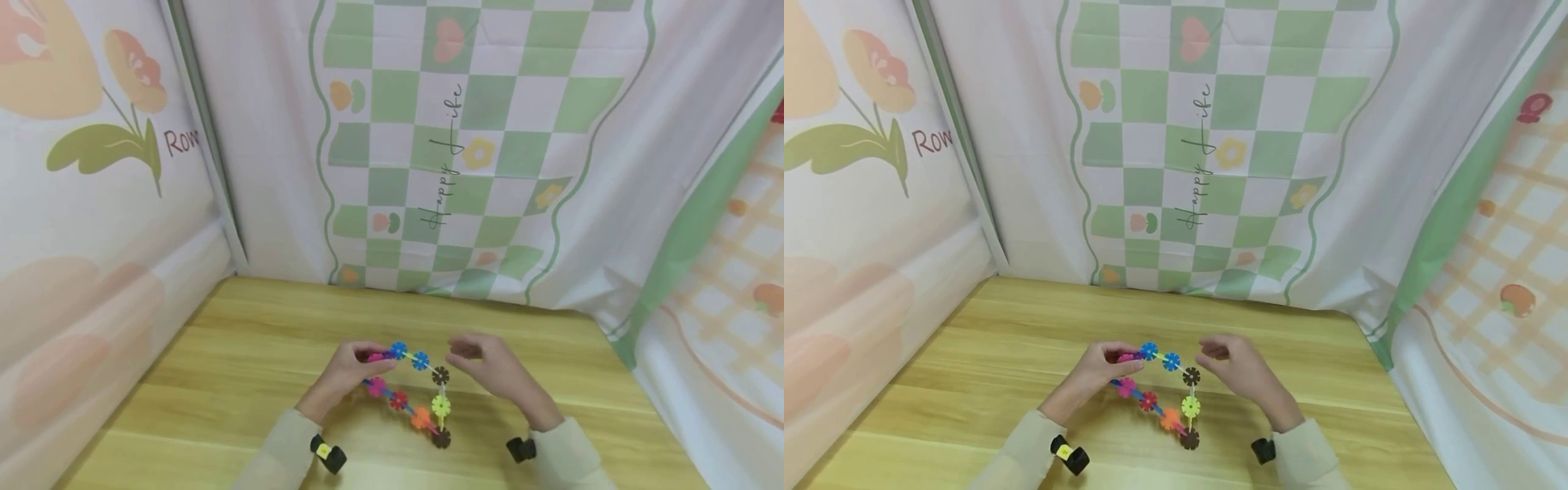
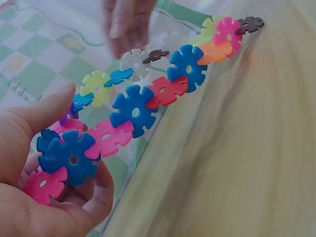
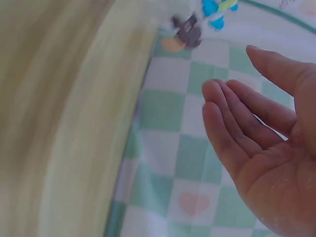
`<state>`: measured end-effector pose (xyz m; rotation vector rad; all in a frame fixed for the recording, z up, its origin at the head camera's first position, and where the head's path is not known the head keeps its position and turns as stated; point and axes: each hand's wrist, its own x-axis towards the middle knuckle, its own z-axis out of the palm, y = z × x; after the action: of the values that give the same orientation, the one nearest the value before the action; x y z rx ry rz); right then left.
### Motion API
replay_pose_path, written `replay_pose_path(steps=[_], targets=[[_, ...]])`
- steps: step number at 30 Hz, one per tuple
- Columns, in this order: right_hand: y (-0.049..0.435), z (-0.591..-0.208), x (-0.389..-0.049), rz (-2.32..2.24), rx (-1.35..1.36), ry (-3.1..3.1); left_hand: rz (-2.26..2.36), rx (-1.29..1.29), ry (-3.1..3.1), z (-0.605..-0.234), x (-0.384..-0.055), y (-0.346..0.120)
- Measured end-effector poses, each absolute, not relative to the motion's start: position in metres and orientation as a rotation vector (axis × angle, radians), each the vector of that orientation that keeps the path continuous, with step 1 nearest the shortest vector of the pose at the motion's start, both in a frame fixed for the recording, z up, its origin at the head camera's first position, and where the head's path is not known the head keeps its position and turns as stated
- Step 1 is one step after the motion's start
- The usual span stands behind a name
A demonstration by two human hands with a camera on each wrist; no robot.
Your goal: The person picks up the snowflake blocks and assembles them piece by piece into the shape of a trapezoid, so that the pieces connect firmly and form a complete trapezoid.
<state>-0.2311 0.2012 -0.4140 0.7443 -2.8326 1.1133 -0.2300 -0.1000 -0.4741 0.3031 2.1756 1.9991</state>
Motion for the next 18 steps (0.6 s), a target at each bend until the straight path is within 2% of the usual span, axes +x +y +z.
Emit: replay_pose_path(steps=[5,11,18], targets=[[0.224,-0.433,-0.227,1.181,0.8,-2.922,1.991,0.283,2.194,-0.476,-0.232,-0.1],[0.22,-0.456,-0.216,1.393,0.879,-3.005,1.992,0.291,2.235,-0.477,-0.231,-0.096],[0.21,-0.455,-0.222,1.39,0.757,-3.026,1.983,0.215,2.303,-0.477,-0.228,-0.093]])
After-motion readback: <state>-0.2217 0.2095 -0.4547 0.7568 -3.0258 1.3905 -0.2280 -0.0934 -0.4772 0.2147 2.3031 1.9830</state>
